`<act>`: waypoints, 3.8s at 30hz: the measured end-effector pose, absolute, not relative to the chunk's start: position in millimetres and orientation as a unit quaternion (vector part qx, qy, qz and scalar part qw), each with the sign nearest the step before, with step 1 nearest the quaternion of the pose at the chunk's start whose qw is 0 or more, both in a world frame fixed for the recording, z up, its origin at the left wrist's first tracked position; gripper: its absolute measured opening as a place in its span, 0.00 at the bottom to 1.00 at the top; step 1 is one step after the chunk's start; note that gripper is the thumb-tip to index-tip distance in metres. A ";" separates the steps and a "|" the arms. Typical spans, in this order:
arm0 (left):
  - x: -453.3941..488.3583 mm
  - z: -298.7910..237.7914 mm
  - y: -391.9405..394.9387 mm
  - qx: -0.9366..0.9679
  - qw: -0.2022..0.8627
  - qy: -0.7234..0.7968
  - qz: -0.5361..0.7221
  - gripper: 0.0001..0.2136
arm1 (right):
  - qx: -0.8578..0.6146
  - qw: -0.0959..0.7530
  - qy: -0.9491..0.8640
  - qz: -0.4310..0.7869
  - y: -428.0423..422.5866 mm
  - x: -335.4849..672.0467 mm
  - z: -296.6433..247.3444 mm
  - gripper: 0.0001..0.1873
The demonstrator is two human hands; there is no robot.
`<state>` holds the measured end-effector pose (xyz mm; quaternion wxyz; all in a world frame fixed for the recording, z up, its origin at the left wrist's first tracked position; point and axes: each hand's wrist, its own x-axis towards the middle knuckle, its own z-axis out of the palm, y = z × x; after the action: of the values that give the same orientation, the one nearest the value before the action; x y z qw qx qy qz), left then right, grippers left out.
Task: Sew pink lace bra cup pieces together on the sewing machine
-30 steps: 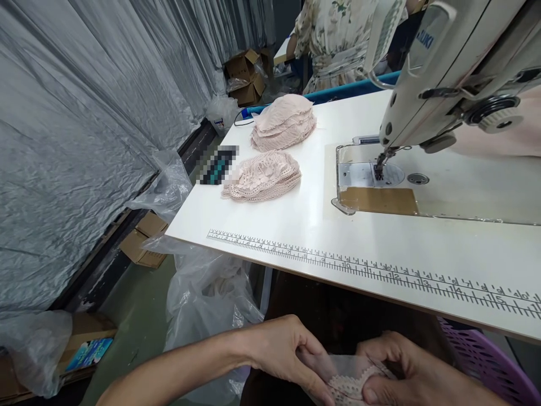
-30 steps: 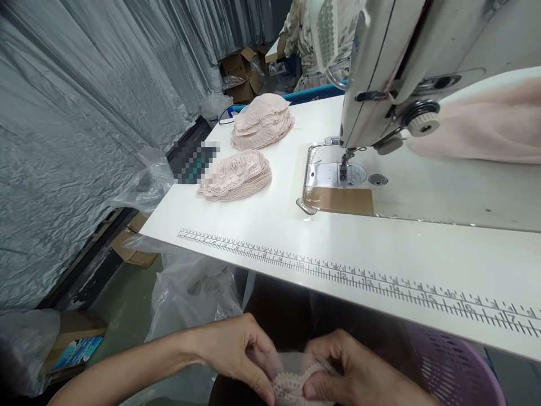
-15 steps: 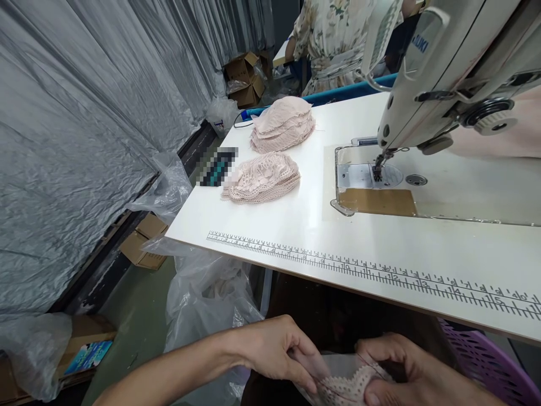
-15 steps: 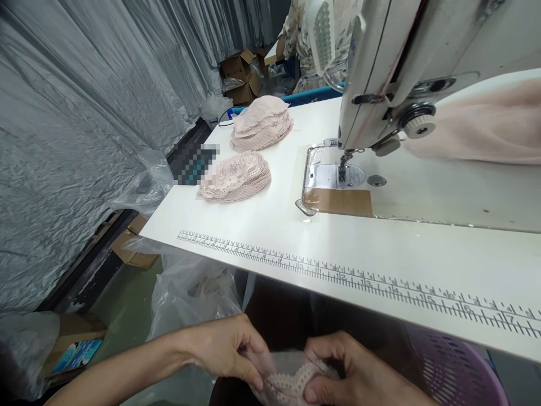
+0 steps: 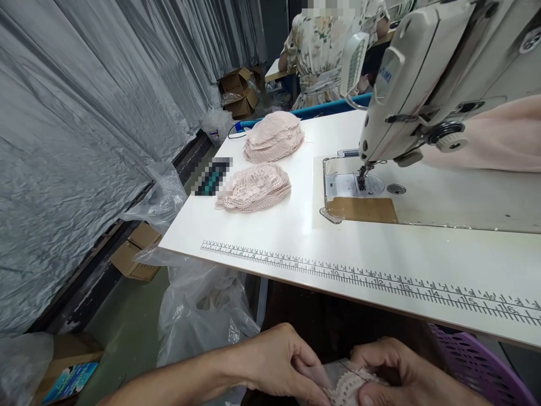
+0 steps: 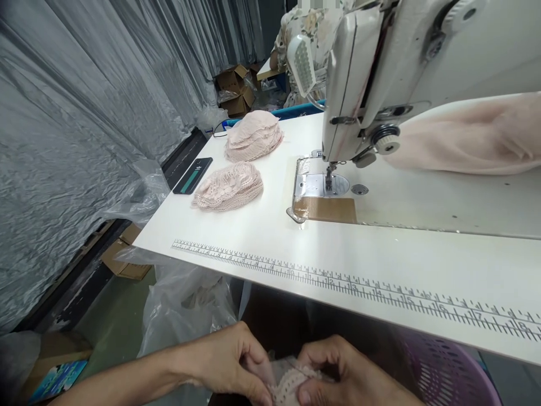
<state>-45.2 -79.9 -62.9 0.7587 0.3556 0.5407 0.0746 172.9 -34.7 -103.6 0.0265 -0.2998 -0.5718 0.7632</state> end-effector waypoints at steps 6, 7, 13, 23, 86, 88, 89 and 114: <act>-46.9 -64.2 -78.4 0.379 0.742 0.550 0.059 0.27 | -0.290 0.037 -0.559 0.776 -33.1 175.0 -102.4 0.21; -46.7 -65.1 -78.5 0.385 0.739 0.550 0.061 0.26 | -0.292 0.034 -0.563 0.772 -33.3 175.5 -101.4 0.19; -47.2 -70.5 -79.2 0.407 0.732 0.542 0.071 0.25 | -0.361 0.001 -0.600 0.714 -36.6 178.1 -92.4 0.09; -40.8 -62.8 -74.1 0.421 0.731 0.536 0.042 0.26 | -0.426 0.000 -0.639 0.640 -41.0 177.6 -93.2 0.11; -20.1 -65.7 -72.0 0.451 0.739 0.499 0.038 0.15 | -0.268 0.042 -0.504 0.820 -40.0 194.0 -107.5 0.20; -22.9 -65.2 -72.2 0.457 0.737 0.497 0.040 0.15 | -0.263 0.044 -0.511 0.817 -38.7 192.8 -106.4 0.20; -24.3 -65.3 -72.0 0.457 0.739 0.493 0.043 0.15 | -0.260 0.045 -0.514 0.816 -38.0 193.5 -106.5 0.20; -48.6 -72.1 -73.1 0.490 0.748 0.447 0.026 0.08 | -0.261 0.030 -0.477 0.839 -34.8 213.0 -126.3 0.20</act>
<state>-48.6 -73.1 -72.1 0.7483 0.4899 0.4465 0.0263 213.0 -34.8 -126.3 0.0297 -0.2609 -0.4767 0.8389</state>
